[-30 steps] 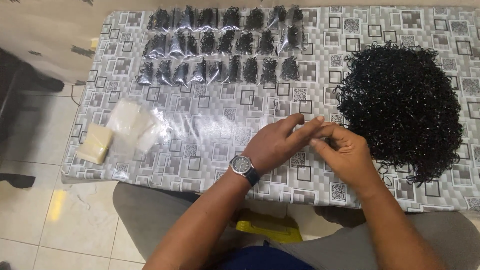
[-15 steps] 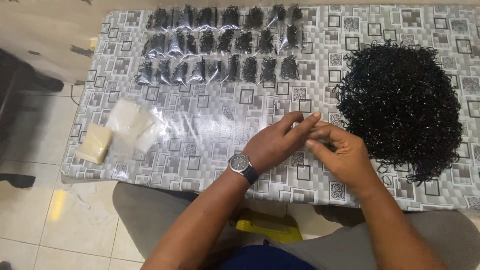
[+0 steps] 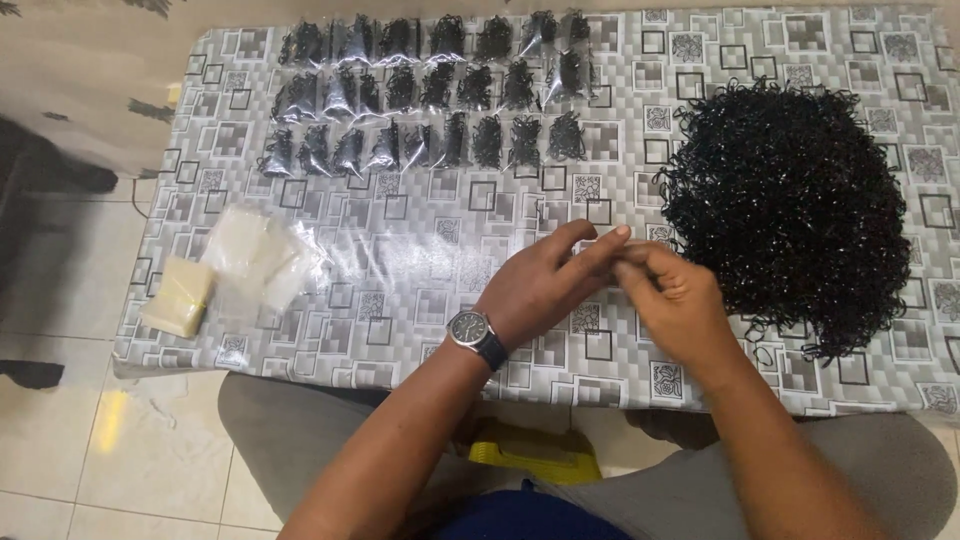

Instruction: The person picks up small black plastic parts from a pile on a table and places them into clear plastic bags, arranging the bags in rows.

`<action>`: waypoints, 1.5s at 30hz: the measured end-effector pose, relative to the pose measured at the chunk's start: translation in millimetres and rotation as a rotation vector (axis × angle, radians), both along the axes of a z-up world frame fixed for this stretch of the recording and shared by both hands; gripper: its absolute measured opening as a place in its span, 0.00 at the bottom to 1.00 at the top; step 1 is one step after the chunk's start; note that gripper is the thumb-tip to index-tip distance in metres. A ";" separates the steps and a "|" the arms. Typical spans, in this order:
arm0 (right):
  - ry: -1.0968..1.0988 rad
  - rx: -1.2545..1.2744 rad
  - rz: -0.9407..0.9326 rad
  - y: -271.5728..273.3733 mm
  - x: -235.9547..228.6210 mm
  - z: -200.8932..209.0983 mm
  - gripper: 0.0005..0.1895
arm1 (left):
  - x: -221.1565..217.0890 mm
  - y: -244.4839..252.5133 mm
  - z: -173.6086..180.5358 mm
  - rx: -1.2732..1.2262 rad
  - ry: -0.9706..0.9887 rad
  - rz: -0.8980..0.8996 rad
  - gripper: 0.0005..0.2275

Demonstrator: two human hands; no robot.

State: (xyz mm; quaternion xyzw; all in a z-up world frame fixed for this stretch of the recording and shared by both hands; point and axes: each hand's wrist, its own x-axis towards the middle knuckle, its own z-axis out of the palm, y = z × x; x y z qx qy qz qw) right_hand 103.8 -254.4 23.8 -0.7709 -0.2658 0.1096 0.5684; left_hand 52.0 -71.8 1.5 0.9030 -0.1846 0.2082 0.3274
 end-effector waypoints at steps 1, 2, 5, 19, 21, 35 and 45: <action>-0.012 -0.007 -0.039 -3.5 0.7 -5.9 0.08 | 1.9 0.3 -4.8 0.014 -0.023 0.009 0.30; -0.025 -0.016 -0.076 -6.7 1.9 -11.3 0.08 | 4.0 0.7 -9.3 0.028 -0.047 0.020 0.28; 0.011 0.023 -0.058 -1.7 1.3 5.8 0.09 | 12.9 3.0 -30.9 0.122 -0.134 0.041 0.28; 0.077 0.106 0.072 -5.0 -6.2 11.6 0.17 | 3.4 -0.1 -13.6 0.094 -0.068 0.093 0.28; -0.017 0.148 -0.023 -9.5 1.8 10.5 0.15 | 6.2 2.6 -17.2 0.094 -0.050 0.119 0.27; -0.697 -0.355 -0.412 -44.4 42.5 -6.4 0.05 | 9.0 8.3 -19.2 -0.246 0.081 0.151 0.28; -0.444 0.168 -0.280 10.1 17.6 2.7 0.06 | 6.6 5.4 -14.2 -0.199 0.105 0.090 0.31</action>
